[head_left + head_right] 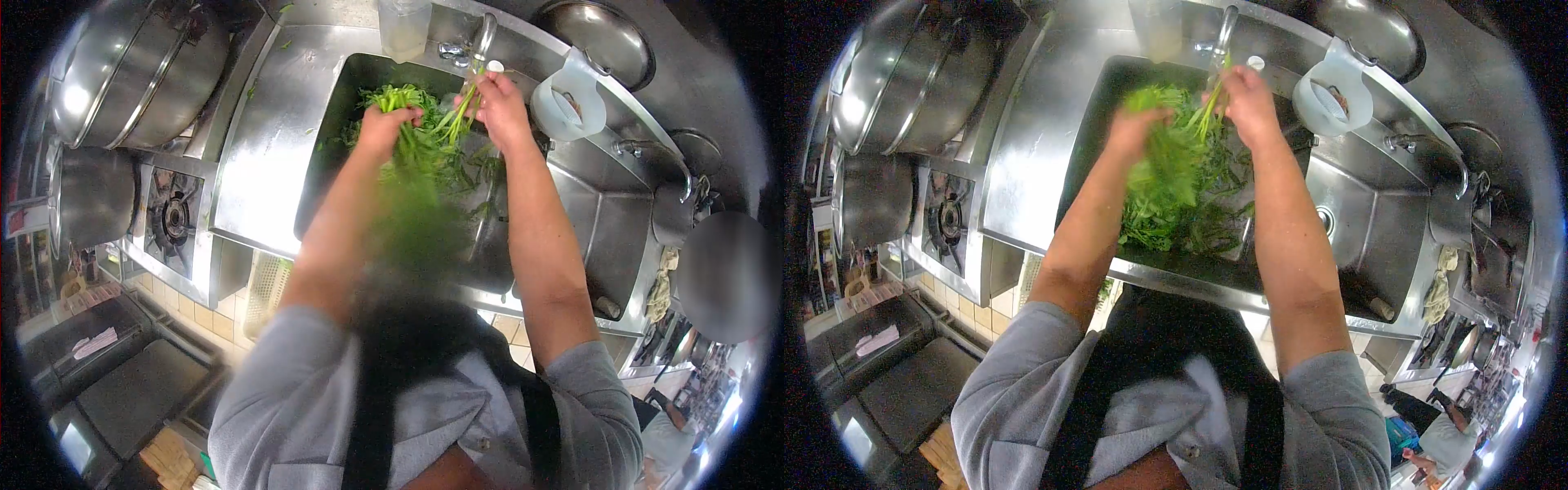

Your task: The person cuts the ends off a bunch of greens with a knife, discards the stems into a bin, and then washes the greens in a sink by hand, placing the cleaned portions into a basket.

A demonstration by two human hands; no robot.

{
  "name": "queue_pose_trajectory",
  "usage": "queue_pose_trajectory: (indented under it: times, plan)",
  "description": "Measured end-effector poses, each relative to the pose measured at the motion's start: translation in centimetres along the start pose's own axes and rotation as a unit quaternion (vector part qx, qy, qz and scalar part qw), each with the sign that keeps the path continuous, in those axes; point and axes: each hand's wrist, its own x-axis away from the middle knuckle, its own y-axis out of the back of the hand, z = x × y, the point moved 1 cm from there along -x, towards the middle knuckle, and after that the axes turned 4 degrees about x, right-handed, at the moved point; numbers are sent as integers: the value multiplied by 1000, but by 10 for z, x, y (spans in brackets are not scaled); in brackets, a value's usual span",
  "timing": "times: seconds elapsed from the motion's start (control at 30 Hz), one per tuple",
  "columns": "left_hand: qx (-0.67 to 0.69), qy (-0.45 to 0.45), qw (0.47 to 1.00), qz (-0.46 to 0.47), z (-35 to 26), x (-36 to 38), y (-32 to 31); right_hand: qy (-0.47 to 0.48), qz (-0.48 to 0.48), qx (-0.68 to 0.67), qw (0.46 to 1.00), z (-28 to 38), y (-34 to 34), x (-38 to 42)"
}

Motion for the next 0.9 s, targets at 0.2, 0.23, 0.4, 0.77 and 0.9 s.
queue_pose_trajectory:
  times: [0.2,0.23,0.4,0.77,0.9]
  plan:
    - [-104,-25,994,-20,-26,-5,4,-28,85,88,992,12,6,-13]
    - [-95,-37,995,15,-34,-5,-5,-35,108,109,987,10,2,-11]
    - [-67,-53,995,57,-68,13,-51,-78,161,132,975,11,-2,-2]
    - [-181,-130,975,-17,-46,1,-48,132,57,449,882,3,1,15]
    - [-182,-151,971,-26,-43,6,-55,171,2,500,849,-6,-7,16]
